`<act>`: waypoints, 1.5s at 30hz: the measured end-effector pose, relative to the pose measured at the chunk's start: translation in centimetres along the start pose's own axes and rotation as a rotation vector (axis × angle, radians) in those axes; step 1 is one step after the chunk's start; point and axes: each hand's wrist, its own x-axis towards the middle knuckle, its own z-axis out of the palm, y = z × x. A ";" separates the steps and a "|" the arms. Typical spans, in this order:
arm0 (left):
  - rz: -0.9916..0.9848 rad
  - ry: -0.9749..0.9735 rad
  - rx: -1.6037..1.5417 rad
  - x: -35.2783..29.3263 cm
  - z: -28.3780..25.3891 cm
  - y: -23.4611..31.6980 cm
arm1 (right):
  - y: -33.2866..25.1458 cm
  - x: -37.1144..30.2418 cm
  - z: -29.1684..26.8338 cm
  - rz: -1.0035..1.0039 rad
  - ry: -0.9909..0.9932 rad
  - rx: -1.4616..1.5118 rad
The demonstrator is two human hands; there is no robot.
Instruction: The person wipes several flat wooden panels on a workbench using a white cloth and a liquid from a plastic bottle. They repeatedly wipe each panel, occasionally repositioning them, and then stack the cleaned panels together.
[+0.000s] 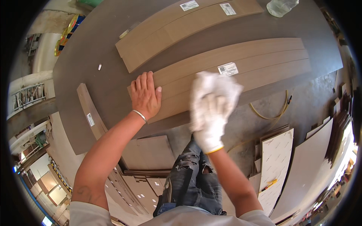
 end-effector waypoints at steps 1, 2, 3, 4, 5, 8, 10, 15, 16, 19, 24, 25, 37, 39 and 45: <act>0.004 -0.014 -0.005 0.0 0.2 0.2 | -3.2 -1.1 1.5 -0.047 -0.042 0.123; -0.002 -0.013 -0.020 0.4 0.4 0.3 | -5.7 -2.7 4.4 -0.134 -0.060 0.123; -0.011 -0.012 -0.034 0.6 0.6 0.0 | -7.1 -3.8 6.6 -0.224 -0.079 0.123; -0.035 -0.014 -0.045 0.3 1.0 -0.6 | -7.6 -3.9 6.5 -0.232 -0.128 0.140; -0.035 -0.008 -0.053 0.4 1.3 -0.8 | -7.8 -3.8 6.2 -0.236 -0.174 0.153; -0.026 0.031 -0.076 -0.4 1.0 -1.0 | -2.9 -2.7 3.8 -0.317 -0.049 0.082; -0.021 0.034 -0.103 -1.0 0.9 -1.2 | 1.1 -0.9 -0.5 -0.190 -0.049 0.028; 0.026 0.086 -0.110 0.0 0.2 -0.2 | 1.7 -1.1 -0.7 -0.086 -0.013 -0.176; 0.017 0.085 -0.102 0.0 0.1 -0.3 | 0.4 -2.2 0.9 -0.144 -0.015 -0.082; 0.011 0.077 -0.110 0.0 0.7 -0.4 | -4.7 -3.5 5.0 -0.260 -0.122 0.121; 0.003 0.055 -0.082 -0.3 1.2 -1.3 | -8.3 -4.3 6.2 -0.335 -0.222 0.158; -0.003 0.044 -0.072 -0.4 1.1 -1.4 | -7.6 -4.0 5.4 -0.340 -0.222 0.193; 0.126 -0.513 -0.114 9.4 -4.6 7.1 | -4.3 -1.4 -0.1 -0.454 -0.225 0.122; 0.036 -0.606 -0.191 9.6 -4.2 8.2 | -4.4 -1.0 -0.3 -0.456 -0.261 0.152; -0.138 -0.762 -0.160 11.3 -5.0 10.7 | -3.9 -0.7 0.6 -0.550 -0.247 0.170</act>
